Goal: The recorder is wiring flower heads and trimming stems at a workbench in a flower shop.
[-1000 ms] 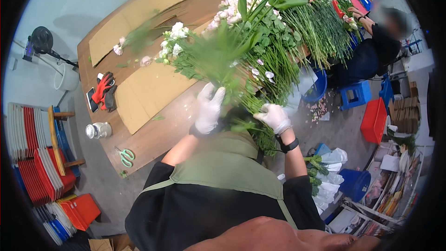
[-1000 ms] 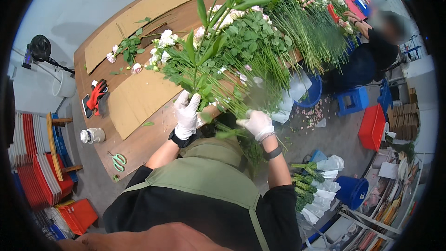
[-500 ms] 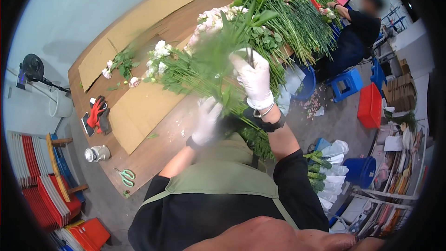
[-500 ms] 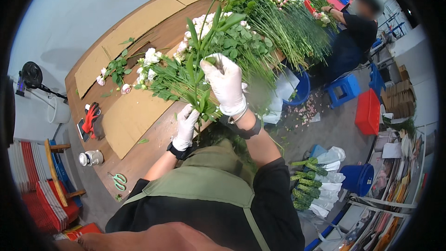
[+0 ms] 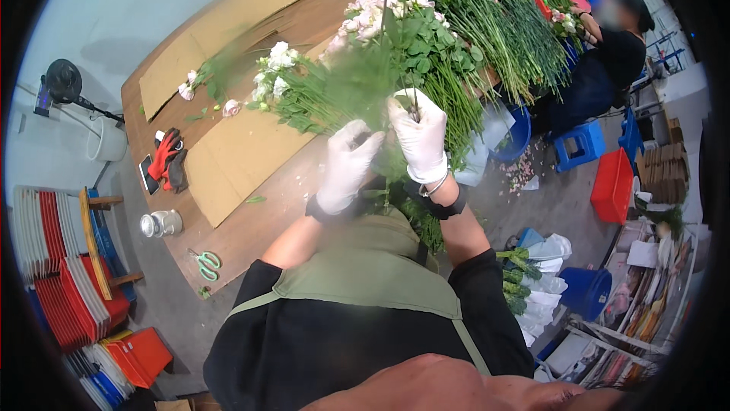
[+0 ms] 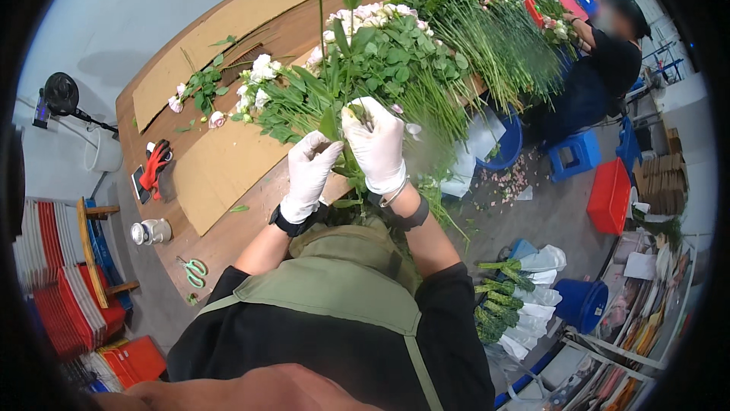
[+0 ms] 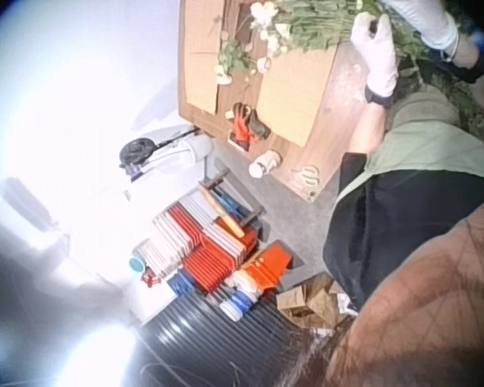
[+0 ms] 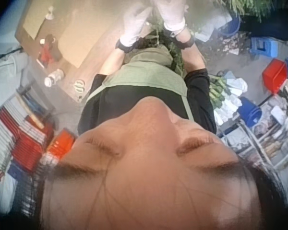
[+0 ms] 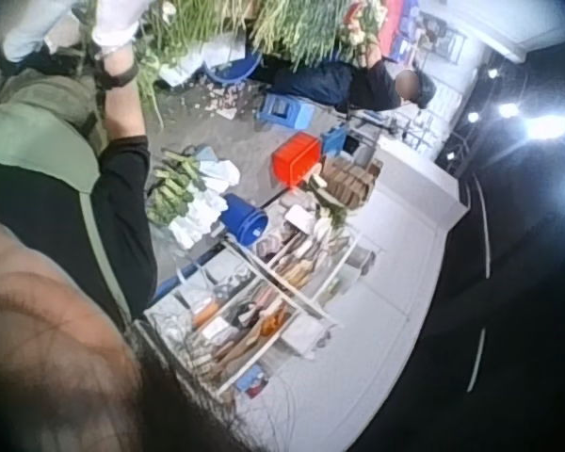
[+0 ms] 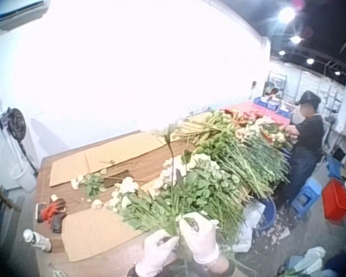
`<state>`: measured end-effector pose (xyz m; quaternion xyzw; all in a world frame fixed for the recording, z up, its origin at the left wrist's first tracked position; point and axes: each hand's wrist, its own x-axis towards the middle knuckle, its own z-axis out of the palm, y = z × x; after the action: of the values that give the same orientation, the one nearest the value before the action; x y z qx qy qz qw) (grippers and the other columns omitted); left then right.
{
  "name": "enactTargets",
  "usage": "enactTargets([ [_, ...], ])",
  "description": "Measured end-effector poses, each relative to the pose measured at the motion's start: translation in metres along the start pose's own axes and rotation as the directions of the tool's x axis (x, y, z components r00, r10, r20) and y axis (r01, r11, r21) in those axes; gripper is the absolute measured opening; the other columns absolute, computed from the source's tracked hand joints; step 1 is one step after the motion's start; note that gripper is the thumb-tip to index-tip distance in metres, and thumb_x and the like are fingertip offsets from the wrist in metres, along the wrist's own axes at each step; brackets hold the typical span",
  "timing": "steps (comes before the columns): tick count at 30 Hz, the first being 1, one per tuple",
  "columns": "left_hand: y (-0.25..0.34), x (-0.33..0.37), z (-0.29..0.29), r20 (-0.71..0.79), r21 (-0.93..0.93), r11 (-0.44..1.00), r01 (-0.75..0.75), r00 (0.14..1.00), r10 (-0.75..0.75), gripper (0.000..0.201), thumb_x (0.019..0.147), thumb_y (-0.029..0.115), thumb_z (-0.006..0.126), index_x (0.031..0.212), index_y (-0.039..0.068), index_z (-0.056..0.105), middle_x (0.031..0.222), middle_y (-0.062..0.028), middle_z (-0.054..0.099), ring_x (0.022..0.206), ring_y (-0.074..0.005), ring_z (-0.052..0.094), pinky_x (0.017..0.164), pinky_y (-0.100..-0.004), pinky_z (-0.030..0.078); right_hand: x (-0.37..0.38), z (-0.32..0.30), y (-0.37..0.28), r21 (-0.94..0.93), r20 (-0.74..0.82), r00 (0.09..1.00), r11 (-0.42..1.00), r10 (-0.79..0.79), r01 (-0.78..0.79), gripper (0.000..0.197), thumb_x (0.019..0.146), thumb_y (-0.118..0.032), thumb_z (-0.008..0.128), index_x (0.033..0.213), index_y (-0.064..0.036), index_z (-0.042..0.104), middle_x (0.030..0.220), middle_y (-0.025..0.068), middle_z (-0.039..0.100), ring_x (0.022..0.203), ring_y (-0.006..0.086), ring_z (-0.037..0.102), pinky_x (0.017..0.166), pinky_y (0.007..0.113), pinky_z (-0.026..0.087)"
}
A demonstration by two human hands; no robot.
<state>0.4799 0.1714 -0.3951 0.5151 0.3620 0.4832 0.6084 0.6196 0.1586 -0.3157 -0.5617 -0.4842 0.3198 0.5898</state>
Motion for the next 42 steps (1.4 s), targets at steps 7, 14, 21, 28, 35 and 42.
enactTargets([
  [7, -0.008, 0.001, -0.001, -0.062, -0.053, 0.999, 0.009, 0.998, -0.013, 0.008, 0.095, 0.001, 0.073, 0.091, 0.002, 0.066, 0.086, 0.0044, 0.061, 0.077, -0.0036, 0.054, 0.07, -0.0217, 0.044, -0.002, 0.005, 0.025, 0.136, -0.065, 0.998, 0.991, 0.02, -0.011, 0.006, 0.099, -0.003, 0.068, 0.094, -0.0003, 0.066, 0.079, -0.0041, 0.062, 0.069, 0.0016, 0.055, 0.061, 0.022, 0.047],
  [14, -0.003, 0.004, 0.005, -0.141, -0.045, 0.999, 0.007, 0.99, -0.013, 0.004, 0.094, 0.001, 0.073, 0.094, 0.0, 0.069, 0.084, 0.0037, 0.062, 0.075, -0.0042, 0.056, 0.068, -0.0217, 0.045, -0.026, 0.018, 0.041, -0.199, -0.258, 0.932, 0.958, -0.255, 0.207, 0.008, 0.092, 0.0, 0.072, 0.098, 0.002, 0.067, 0.078, 0.0028, 0.067, 0.061, 0.0054, 0.057, 0.057, 0.026, 0.048],
  [21, 0.001, -0.003, 0.014, -0.135, -0.157, 0.984, 0.085, 0.985, -0.107, 0.01, 0.093, 0.001, 0.072, 0.103, -0.001, 0.074, 0.085, 0.0024, 0.068, 0.073, -0.0043, 0.06, 0.066, -0.0208, 0.047, -0.043, 0.022, 0.044, 0.402, -0.473, 0.861, 0.915, 0.187, 0.022, 0.003, 0.097, -0.004, 0.067, 0.096, -0.0065, 0.066, 0.081, 0.0015, 0.067, 0.063, 0.0095, 0.064, 0.056, 0.022, 0.048],
  [28, -0.019, -0.02, 0.031, -0.041, -0.174, 0.981, 0.081, 0.995, -0.089, 0.013, 0.09, -0.004, 0.074, 0.102, 0.0, 0.076, 0.092, 0.002, 0.07, 0.077, -0.0042, 0.06, 0.068, -0.0217, 0.047, -0.058, -0.038, 0.08, 0.65, -0.308, 0.829, 0.74, 0.466, -0.175, 0.006, 0.097, -0.012, 0.069, 0.103, -0.0101, 0.068, 0.076, -0.0012, 0.063, 0.057, 0.0048, 0.053, 0.046, 0.021, 0.039],
  [35, -0.043, -0.019, 0.006, 0.039, 0.02, 0.999, -0.033, 0.999, 0.032, 0.018, 0.094, -0.003, 0.072, 0.111, 0.001, 0.075, 0.1, -0.0011, 0.074, 0.084, -0.0077, 0.066, 0.076, -0.0233, 0.052, -0.099, -0.211, 0.179, 0.443, -0.543, 0.631, 0.827, 0.554, -0.345, 0.009, 0.09, -0.019, 0.073, 0.084, -0.014, 0.067, 0.059, -0.0073, 0.046, 0.045, 0.0043, 0.039, 0.04, 0.024, 0.025],
  [42, -0.067, -0.02, 0.002, 0.128, 0.18, 0.983, -0.023, 0.992, -0.001, 0.017, 0.095, 0.001, 0.073, 0.111, 0.002, 0.074, 0.096, -0.0003, 0.073, 0.083, -0.0075, 0.065, 0.075, -0.0237, 0.051, -0.124, -0.312, 0.248, -0.249, -0.674, 0.573, 0.587, 0.465, -0.77, 0.036, 0.094, -0.024, 0.072, 0.114, 0.0056, 0.073, 0.088, 0.0089, 0.076, 0.068, 0.0139, 0.069, 0.062, 0.029, 0.052],
])
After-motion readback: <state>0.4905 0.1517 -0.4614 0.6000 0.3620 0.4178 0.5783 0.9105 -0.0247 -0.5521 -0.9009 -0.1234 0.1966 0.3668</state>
